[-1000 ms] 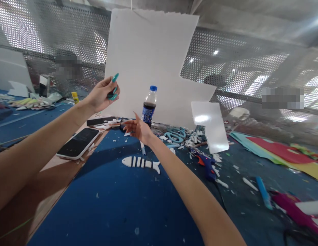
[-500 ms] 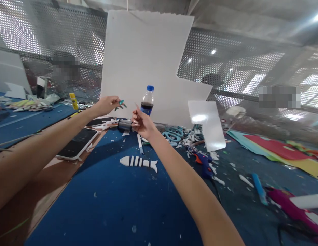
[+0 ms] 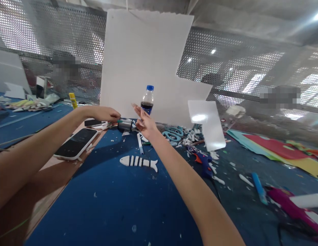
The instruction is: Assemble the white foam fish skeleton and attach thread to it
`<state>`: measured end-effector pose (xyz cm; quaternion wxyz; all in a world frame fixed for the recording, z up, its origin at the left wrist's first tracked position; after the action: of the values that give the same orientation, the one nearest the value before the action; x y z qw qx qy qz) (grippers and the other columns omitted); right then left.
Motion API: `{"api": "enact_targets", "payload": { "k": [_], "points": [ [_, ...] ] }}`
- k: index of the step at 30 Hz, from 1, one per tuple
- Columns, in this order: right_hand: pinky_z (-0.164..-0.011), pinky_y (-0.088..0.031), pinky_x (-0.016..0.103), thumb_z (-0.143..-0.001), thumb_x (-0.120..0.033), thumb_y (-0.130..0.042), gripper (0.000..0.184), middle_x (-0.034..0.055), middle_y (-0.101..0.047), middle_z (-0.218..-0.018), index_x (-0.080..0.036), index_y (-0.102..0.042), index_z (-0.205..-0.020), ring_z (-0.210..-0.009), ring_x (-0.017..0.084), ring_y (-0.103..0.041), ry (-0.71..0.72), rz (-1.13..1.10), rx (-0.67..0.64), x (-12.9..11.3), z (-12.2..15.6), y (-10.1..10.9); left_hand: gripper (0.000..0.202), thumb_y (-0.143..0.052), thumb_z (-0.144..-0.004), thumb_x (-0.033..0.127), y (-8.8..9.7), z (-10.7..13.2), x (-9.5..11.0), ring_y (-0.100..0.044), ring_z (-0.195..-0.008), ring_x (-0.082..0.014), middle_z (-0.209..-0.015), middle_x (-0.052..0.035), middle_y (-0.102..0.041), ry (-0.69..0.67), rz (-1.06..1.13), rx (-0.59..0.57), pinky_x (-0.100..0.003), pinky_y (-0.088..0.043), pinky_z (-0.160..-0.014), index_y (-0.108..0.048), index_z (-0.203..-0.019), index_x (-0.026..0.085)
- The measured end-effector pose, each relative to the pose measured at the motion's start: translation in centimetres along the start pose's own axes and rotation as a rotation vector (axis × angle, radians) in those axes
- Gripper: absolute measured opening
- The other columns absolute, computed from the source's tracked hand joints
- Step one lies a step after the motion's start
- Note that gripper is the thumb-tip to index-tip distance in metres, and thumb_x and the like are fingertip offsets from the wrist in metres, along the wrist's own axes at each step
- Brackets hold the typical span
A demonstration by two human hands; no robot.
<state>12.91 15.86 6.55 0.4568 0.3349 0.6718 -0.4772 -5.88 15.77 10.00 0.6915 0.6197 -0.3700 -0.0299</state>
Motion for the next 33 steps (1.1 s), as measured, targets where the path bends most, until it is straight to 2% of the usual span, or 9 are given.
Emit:
{"api": "enact_targets", "payload": {
  "k": [3, 5, 10, 13, 16, 20, 24, 28, 33],
  "points": [
    [-0.042, -0.043, 0.022, -0.092, -0.032, -0.045, 0.020, 0.0025, -0.063, -0.122, -0.024, -0.063, -0.097, -0.036, 0.002, -0.023, -0.018, 0.087, -0.014, 1.1, 0.1, -0.2, 0.013, -0.061, -0.066, 0.020, 0.0, 0.7, 2.3, -0.049, -0.049, -0.0147, -0.052, -0.0003, -0.059, -0.045, 0.005, -0.095, -0.026, -0.033, -0.051, -0.061, -0.053, 0.020],
    [-0.040, -0.045, 0.024, -0.091, -0.039, -0.047, 0.025, 0.0065, -0.068, -0.112, -0.021, -0.064, -0.092, -0.033, 0.002, -0.023, -0.031, 0.153, -0.044, 1.8, 0.2, -0.5, 0.013, -0.061, -0.067, 0.021, 0.3, 1.1, 3.7, -0.049, -0.052, -0.0150, -0.055, -0.0008, -0.059, -0.079, 0.005, -0.065, -0.026, -0.033, -0.053, -0.060, -0.054, 0.020],
    [-0.034, -0.043, 0.025, -0.086, -0.057, -0.043, 0.049, 0.0095, -0.072, -0.076, -0.015, -0.067, -0.082, -0.028, 0.002, -0.023, -0.052, 0.283, -0.233, 2.4, 1.0, -1.7, 0.021, -0.056, -0.074, 0.016, 1.7, 1.7, 5.7, -0.040, -0.052, -0.0128, -0.060, -0.0015, -0.054, -0.125, 0.031, 0.267, -0.027, -0.027, -0.055, -0.048, -0.055, 0.019],
    [-0.031, -0.037, 0.021, -0.080, -0.057, -0.053, 0.046, 0.0039, -0.066, -0.058, -0.014, -0.068, -0.073, -0.028, 0.003, -0.028, -0.036, 0.332, -0.321, 2.2, 1.4, -2.4, 0.021, -0.052, -0.079, 0.013, 2.5, 1.7, 5.2, -0.040, -0.055, -0.0117, -0.065, -0.0017, -0.055, -0.112, 0.096, 0.474, -0.026, -0.027, -0.057, -0.045, -0.060, 0.018],
    [-0.029, -0.028, 0.018, -0.071, -0.049, -0.068, 0.037, -0.0026, -0.056, -0.044, -0.013, -0.066, -0.064, -0.028, 0.004, -0.034, 0.004, 0.352, -0.334, 2.1, 1.5, -2.8, 0.021, -0.052, -0.081, 0.015, 2.7, 1.0, 3.8, -0.041, -0.054, -0.0108, -0.063, -0.0013, -0.054, -0.071, 0.205, 0.580, -0.024, -0.029, -0.056, -0.045, -0.061, 0.018],
    [-0.030, -0.025, 0.018, -0.072, -0.054, -0.065, 0.040, -0.0053, -0.051, -0.042, -0.015, -0.062, -0.062, -0.028, 0.004, -0.035, 0.051, 0.298, -0.268, 2.4, 1.1, -2.9, 0.023, -0.048, -0.086, 0.032, 1.6, -0.2, 2.0, -0.053, -0.058, -0.0127, -0.064, -0.0033, -0.058, 0.020, 0.440, 0.522, -0.023, -0.040, -0.055, -0.047, -0.068, 0.017],
    [-0.036, -0.034, 0.019, -0.076, -0.057, -0.059, 0.041, -0.0025, -0.056, -0.052, -0.017, -0.059, -0.064, -0.037, 0.006, -0.043, 0.049, 0.202, -0.168, 2.5, 0.7, -2.4, 0.039, -0.040, -0.086, 0.050, 0.0, -0.7, 1.5, -0.061, -0.066, -0.0182, -0.072, -0.0106, -0.066, 0.087, 0.658, 0.305, -0.027, -0.047, -0.058, -0.054, -0.073, 0.016],
    [-0.044, -0.040, 0.021, -0.077, -0.054, -0.060, 0.038, -0.0011, -0.059, -0.061, -0.018, -0.056, -0.064, -0.045, 0.008, -0.048, 0.007, 0.122, -0.106, 2.3, 0.5, -2.0, 0.040, -0.045, -0.081, 0.054, -0.9, -0.7, 1.4, -0.063, -0.069, -0.0203, -0.079, -0.0126, -0.068, 0.092, 0.790, 0.152, -0.029, -0.048, -0.060, -0.057, -0.076, 0.016],
    [-0.044, -0.039, 0.022, -0.076, -0.053, -0.062, 0.039, -0.0017, -0.055, -0.058, -0.018, -0.054, -0.061, -0.045, 0.008, -0.047, -0.028, 0.044, -0.074, 2.4, 0.3, -1.9, 0.039, -0.048, -0.078, 0.054, -1.6, -1.2, 1.2, -0.059, -0.065, -0.0186, -0.075, -0.0096, -0.067, 0.096, 0.848, 0.104, -0.026, -0.045, -0.056, -0.060, -0.080, 0.017]
  ]
}}
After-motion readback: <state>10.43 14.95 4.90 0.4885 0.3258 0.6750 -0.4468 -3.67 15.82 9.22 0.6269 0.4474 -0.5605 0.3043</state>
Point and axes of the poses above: each hand's wrist, its own z-axis away from the middle knuckle, its own y-axis out of the back of the hand, x = y × z, the point moved 3 cm from there along -z, towards the middle knuckle
